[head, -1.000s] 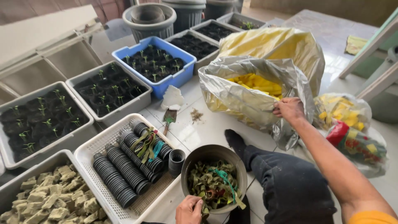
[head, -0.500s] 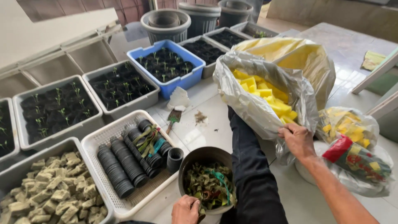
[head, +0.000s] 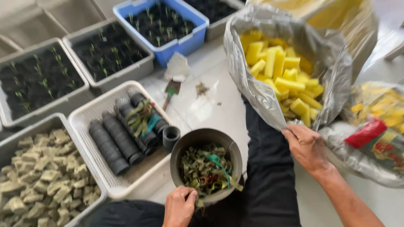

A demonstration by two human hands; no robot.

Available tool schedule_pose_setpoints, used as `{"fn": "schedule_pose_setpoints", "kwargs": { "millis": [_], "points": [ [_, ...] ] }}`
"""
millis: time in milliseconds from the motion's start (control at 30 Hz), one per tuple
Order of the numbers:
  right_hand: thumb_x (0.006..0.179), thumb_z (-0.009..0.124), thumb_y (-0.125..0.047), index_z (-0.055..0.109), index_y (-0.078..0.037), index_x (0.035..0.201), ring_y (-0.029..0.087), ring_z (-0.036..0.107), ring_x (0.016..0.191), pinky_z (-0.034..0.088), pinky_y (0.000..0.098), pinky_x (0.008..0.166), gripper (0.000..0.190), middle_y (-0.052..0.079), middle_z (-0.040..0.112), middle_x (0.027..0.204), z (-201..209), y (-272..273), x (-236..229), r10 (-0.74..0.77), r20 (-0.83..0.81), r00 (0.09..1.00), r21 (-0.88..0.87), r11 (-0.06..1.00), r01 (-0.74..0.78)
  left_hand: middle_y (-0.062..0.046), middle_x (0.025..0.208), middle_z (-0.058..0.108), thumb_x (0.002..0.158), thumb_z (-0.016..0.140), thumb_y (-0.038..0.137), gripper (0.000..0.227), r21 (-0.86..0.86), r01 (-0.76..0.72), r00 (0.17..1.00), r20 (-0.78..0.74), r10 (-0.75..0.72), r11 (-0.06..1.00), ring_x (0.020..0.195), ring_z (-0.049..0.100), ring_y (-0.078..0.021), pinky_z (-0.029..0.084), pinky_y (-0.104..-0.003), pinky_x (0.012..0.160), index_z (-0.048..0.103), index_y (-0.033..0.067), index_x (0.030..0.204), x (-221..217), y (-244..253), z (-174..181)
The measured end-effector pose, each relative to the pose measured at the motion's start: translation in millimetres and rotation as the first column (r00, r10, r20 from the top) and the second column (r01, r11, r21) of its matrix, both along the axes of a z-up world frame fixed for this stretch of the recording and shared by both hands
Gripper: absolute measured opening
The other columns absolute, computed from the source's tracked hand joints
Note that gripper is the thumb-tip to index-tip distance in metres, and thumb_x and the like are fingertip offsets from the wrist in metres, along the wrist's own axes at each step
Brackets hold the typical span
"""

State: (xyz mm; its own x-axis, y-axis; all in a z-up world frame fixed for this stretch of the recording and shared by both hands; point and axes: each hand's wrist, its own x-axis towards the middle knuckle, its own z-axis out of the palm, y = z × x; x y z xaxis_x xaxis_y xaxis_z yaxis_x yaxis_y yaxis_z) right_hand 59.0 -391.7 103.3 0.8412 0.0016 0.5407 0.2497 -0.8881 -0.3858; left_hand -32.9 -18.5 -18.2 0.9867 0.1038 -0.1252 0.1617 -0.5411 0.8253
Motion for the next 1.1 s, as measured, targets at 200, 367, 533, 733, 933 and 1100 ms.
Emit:
{"fn": "schedule_pose_setpoints", "kwargs": {
  "millis": [200, 367, 533, 733, 933, 1100],
  "points": [
    [0.089, 0.071, -0.009, 0.069, -0.004, 0.088, 0.035, 0.067, 0.079, 0.052, 0.0426, 0.068, 0.005, 0.013, 0.067, 0.084, -22, 42, -4, 0.133, -0.009, 0.991, -0.157, 0.979, -0.133, -0.010, 0.081, 0.077, 0.079, 0.074, 0.023, 0.018, -0.021, -0.058, 0.997, -0.043, 0.057, 0.998, 0.081, 0.077, -0.0266, 0.059, -0.037, 0.075, 0.081, 0.0085, 0.087, -26, 8, -35],
    [0.084, 0.070, -0.011, 0.067, -0.006, 0.081, 0.032, 0.068, 0.071, 0.054, 0.0422, 0.063, 0.007, 0.012, 0.065, 0.075, -69, 43, 4, 0.136, -0.247, 0.960, -0.349, 0.911, -0.219, -0.007, 0.081, 0.079, 0.077, 0.076, 0.023, 0.019, -0.036, -0.041, 0.992, -0.119, 0.036, 0.998, 0.080, 0.080, -0.0226, 0.061, -0.033, 0.075, 0.082, 0.0103, 0.090, -20, 7, -38],
    [0.083, 0.068, -0.014, 0.067, -0.011, 0.082, 0.031, 0.070, 0.072, 0.056, 0.0422, 0.064, 0.004, 0.010, 0.069, 0.076, -93, 32, 4, 0.043, -0.487, 0.872, -0.439, 0.851, -0.287, -0.005, 0.086, 0.079, 0.078, 0.076, 0.023, 0.019, 0.031, 0.072, 0.980, -0.190, -0.065, 0.997, 0.083, 0.079, -0.0222, 0.060, -0.032, 0.078, 0.083, 0.0135, 0.093, -5, 18, -42],
    [0.095, 0.066, -0.031, 0.069, -0.008, 0.118, 0.037, 0.071, 0.075, 0.056, 0.0478, 0.071, 0.032, 0.017, 0.073, 0.084, 10, 76, 41, -0.132, -0.538, 0.833, -0.242, 0.970, -0.003, -0.003, 0.084, 0.080, 0.079, 0.076, 0.024, 0.019, 0.065, 0.091, 0.986, -0.146, -0.081, 0.994, 0.078, 0.080, -0.0177, 0.060, -0.030, 0.074, 0.085, 0.0159, 0.093, 15, 19, 21],
    [0.090, 0.069, -0.021, 0.064, 0.003, 0.118, 0.043, 0.067, 0.097, 0.055, 0.0467, 0.083, 0.038, 0.023, 0.070, 0.110, 10, 128, 53, 0.221, -0.047, 0.974, -0.181, 0.957, -0.226, -0.010, 0.070, 0.077, 0.085, 0.077, 0.015, 0.018, -0.378, -0.295, 0.920, -0.360, 0.154, 0.877, 0.055, 0.070, -0.0170, 0.054, -0.030, 0.047, 0.083, 0.0000, 0.093, 55, 9, 72],
    [0.085, 0.076, 0.002, 0.072, 0.001, 0.105, 0.026, 0.069, 0.083, 0.056, 0.0310, 0.076, 0.020, 0.013, 0.073, 0.099, 16, 172, -2, 0.404, -0.083, 0.911, 0.260, 0.891, -0.371, -0.008, 0.074, 0.075, 0.087, 0.073, 0.007, 0.022, -0.723, -0.369, 0.910, -0.408, 0.069, 0.584, 0.053, 0.066, -0.0116, 0.051, -0.025, 0.043, 0.078, -0.0078, 0.103, 49, -2, 77]
  ]
}}
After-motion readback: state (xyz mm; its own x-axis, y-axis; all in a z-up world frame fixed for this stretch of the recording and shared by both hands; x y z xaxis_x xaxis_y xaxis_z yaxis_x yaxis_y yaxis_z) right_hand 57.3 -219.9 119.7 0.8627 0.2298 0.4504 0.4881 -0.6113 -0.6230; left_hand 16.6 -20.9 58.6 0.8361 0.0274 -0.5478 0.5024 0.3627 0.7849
